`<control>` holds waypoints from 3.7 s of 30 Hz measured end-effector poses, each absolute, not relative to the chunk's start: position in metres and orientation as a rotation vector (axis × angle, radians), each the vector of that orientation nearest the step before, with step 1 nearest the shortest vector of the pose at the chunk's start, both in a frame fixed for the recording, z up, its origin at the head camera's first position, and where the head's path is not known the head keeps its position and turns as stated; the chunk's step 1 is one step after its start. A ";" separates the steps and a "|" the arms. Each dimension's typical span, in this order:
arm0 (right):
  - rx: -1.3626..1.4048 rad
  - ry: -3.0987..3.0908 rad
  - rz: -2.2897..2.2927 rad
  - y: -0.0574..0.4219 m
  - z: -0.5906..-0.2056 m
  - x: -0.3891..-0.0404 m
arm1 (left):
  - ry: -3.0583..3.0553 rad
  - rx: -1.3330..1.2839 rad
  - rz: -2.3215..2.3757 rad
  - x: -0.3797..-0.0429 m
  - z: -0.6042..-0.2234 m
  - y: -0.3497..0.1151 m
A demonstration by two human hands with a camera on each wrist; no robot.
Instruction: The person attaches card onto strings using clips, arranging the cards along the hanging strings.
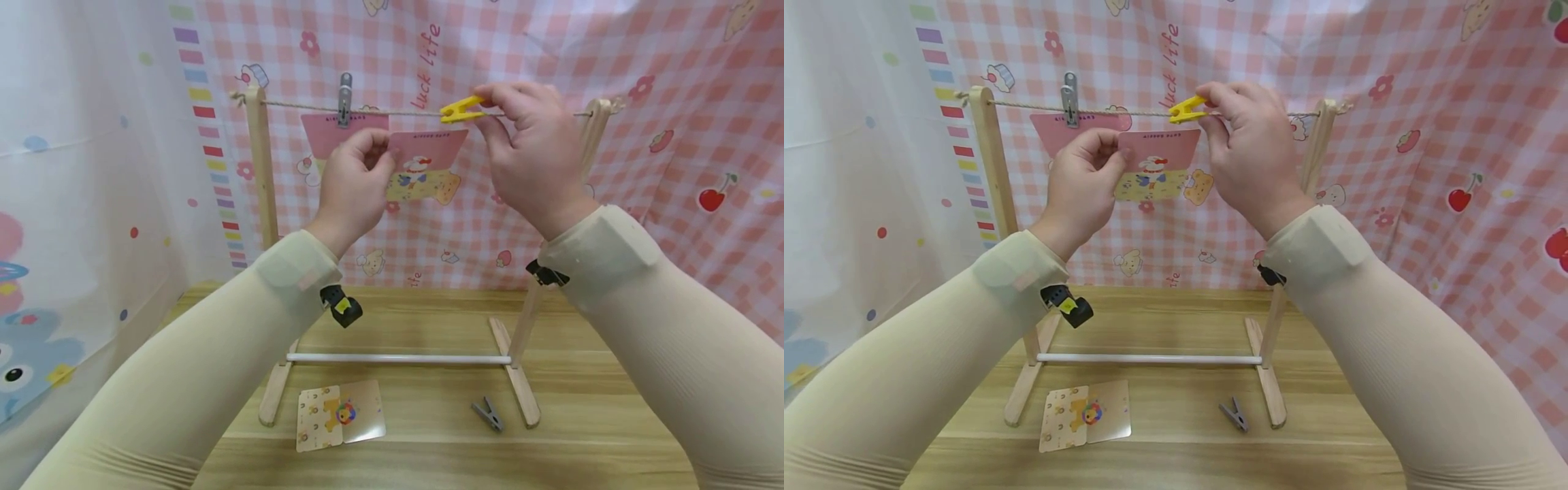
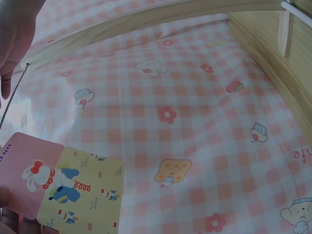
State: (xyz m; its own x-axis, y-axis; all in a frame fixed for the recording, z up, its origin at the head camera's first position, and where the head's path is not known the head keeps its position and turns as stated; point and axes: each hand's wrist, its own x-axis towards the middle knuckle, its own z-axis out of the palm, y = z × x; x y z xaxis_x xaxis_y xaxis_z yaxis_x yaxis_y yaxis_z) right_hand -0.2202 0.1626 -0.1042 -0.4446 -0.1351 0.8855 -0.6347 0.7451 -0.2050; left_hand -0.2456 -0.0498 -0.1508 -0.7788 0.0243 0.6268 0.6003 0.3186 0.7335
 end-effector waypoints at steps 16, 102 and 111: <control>0.586 -2.073 0.641 0.160 -0.103 -0.217 | -2.094 -0.519 -1.433 -0.247 -0.152 -0.050; 0.733 -2.116 0.563 0.149 -0.121 -0.220 | -2.114 -0.534 -1.405 -0.248 -0.164 -0.049; 0.742 -2.124 0.549 0.149 -0.121 -0.220 | -2.107 -0.539 -1.399 -0.248 -0.164 -0.049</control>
State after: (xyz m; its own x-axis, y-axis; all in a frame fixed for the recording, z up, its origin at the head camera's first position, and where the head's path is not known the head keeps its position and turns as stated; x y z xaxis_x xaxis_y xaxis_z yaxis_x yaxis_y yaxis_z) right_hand -0.2198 0.1489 -0.1213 -0.5056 -0.3187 0.8017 -0.6675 0.7333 -0.1295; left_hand -0.2482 -0.0489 -0.1642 -0.7691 0.0287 0.6385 0.5995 0.3786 0.7051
